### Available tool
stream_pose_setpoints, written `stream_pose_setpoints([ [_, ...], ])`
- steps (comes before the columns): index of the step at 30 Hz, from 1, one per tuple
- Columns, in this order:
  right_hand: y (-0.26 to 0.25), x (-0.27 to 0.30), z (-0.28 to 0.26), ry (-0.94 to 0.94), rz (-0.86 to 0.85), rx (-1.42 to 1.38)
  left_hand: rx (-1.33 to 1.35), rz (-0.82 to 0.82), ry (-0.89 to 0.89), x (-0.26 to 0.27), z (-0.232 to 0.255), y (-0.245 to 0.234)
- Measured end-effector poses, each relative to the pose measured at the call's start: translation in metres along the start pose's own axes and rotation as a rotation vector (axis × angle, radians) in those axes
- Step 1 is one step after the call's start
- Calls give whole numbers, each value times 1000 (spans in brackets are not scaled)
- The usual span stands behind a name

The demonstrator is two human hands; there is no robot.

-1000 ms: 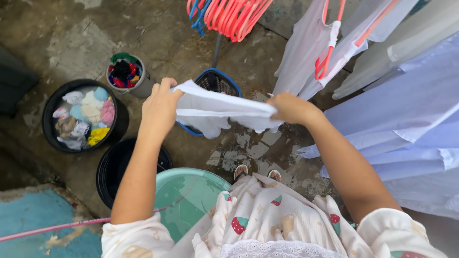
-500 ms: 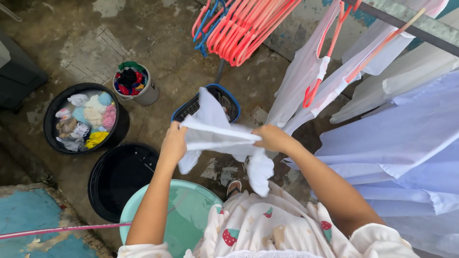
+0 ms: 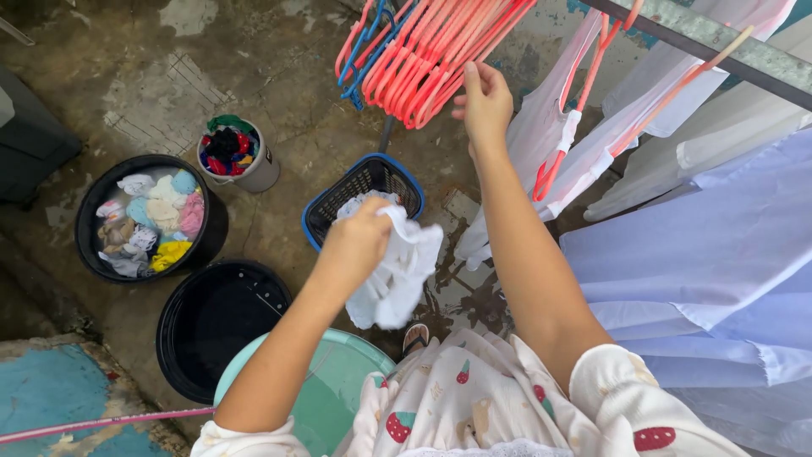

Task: Hanging freshly washed white clothes onto hangers and placing them on a drying rack.

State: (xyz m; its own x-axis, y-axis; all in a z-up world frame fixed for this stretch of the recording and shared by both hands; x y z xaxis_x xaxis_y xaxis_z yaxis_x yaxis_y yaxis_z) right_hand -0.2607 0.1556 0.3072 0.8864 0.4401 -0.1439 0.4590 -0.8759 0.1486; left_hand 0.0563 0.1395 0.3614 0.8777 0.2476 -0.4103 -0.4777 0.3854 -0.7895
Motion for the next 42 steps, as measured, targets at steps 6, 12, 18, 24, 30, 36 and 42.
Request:
stream_pose_setpoints([
  [6, 17, -30, 9, 48, 67, -20, -308, -124, 146, 0, 9, -2],
  [12, 18, -33, 10, 19, 126, -99, -304, -139, 100, -4, -3, 0],
  [18, 17, -60, -16, 46, 70, -399, -271, -122, 54, -14, -4, 1],
  [24, -5, -88, 2, 247, -22, -880, -252, -84, 12, -24, -9, 6],
  [30, -4, 7, 11, 300, -239, -866, -312, -119, -147, -27, -18, 2],
  [36, 4, 123, -10, 433, -486, -958, -438, -144, -285, -30, -37, -22],
  [42, 18, 169, -13, 396, -558, -872, -507, -164, -331, -17, -60, -55],
])
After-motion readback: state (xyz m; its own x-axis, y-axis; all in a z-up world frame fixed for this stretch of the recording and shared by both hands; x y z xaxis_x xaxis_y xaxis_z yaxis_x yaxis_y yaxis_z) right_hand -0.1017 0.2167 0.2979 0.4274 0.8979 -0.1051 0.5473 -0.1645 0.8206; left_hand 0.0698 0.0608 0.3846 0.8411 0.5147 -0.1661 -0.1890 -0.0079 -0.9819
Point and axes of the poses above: each hand's wrist, its own x-axis away from the middle knuckle, its own y-axis out of the palm, z = x × y, the point moved 3 cm from there along -x, towards the middle knuckle, and after that the axes turned 4 degrees about -z, right-handed, at the moved point
